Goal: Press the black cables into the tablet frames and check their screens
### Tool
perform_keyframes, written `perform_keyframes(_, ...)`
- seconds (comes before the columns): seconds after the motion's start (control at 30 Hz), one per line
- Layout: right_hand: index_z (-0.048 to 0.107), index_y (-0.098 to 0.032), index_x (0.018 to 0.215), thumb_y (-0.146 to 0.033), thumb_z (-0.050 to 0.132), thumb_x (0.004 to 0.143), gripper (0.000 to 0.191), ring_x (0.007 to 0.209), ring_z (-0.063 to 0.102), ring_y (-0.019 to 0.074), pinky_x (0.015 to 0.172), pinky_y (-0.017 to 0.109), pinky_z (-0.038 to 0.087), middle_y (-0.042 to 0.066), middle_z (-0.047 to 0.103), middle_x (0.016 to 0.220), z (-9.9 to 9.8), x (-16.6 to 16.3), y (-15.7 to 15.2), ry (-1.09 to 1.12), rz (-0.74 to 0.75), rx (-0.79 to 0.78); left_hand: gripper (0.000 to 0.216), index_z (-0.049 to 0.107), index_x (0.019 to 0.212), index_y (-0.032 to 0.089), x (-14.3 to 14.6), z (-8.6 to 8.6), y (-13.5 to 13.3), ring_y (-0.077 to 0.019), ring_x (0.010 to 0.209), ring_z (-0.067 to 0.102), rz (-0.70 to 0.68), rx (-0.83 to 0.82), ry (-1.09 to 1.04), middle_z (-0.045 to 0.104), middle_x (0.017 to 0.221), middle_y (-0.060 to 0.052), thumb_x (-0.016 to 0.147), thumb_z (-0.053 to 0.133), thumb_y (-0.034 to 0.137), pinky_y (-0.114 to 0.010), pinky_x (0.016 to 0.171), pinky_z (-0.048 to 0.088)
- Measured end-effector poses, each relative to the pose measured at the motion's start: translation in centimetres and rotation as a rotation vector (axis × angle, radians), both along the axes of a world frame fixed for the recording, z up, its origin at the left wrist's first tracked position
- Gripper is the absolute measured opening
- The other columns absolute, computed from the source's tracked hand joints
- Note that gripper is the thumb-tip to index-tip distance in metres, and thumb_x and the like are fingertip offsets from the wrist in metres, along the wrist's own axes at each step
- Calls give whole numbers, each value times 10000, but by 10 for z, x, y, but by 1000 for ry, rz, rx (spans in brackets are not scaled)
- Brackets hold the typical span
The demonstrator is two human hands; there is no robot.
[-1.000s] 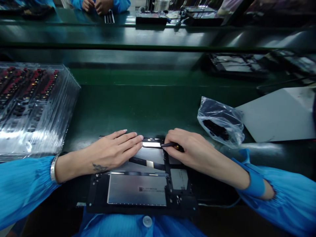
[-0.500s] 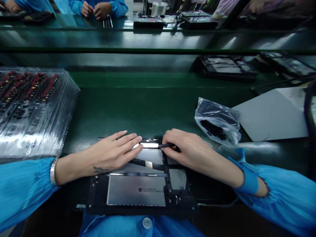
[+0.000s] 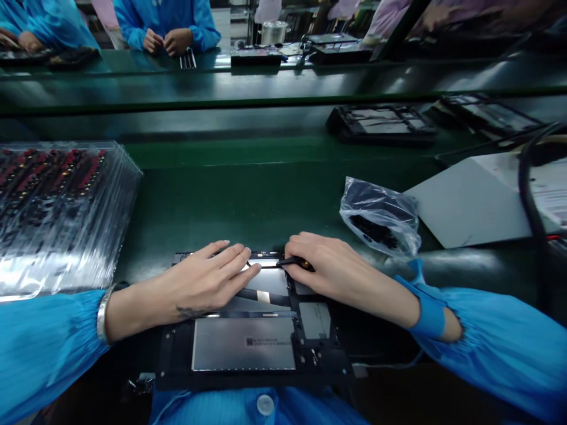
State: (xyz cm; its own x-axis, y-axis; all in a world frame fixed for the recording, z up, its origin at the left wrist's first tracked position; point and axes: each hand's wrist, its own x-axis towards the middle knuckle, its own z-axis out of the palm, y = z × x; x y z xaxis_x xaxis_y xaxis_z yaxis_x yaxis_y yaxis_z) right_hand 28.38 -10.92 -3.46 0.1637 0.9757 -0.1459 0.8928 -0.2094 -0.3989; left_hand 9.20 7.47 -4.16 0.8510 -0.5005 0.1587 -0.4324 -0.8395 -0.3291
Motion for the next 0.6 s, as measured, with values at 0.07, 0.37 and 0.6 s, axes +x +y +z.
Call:
perform_keyframes(0.07,533,-194,760,-181,499,920,164,677,508,154,557,278,282,25,586,766,0,-1,0,-15,4,10,365,522,1349,53,3,2,-3,-284,1163,632,0,15,-5,660,1244,-177,1008,413,123,-415,958,517)
perform_keyframes(0.37,607,-183,853,-251,574,965,135,755,539,199,627,325,391,54,598,852,-5,3,-6,-217,28,313,363,544,1326,84,20,6,-30,-236,834,600,140,118,86,608,927,-103,977,488,164,-344,663,426)
perform_keyframes(0.6,717,-281,1138,-406,469,1033,296,934,614,214,742,349,519,69,638,1009,11,-71,-53,342,-100,827,367,553,1354,165,22,-3,-28,-224,841,591,170,24,81,610,949,-92,1008,432,163,-341,659,384)
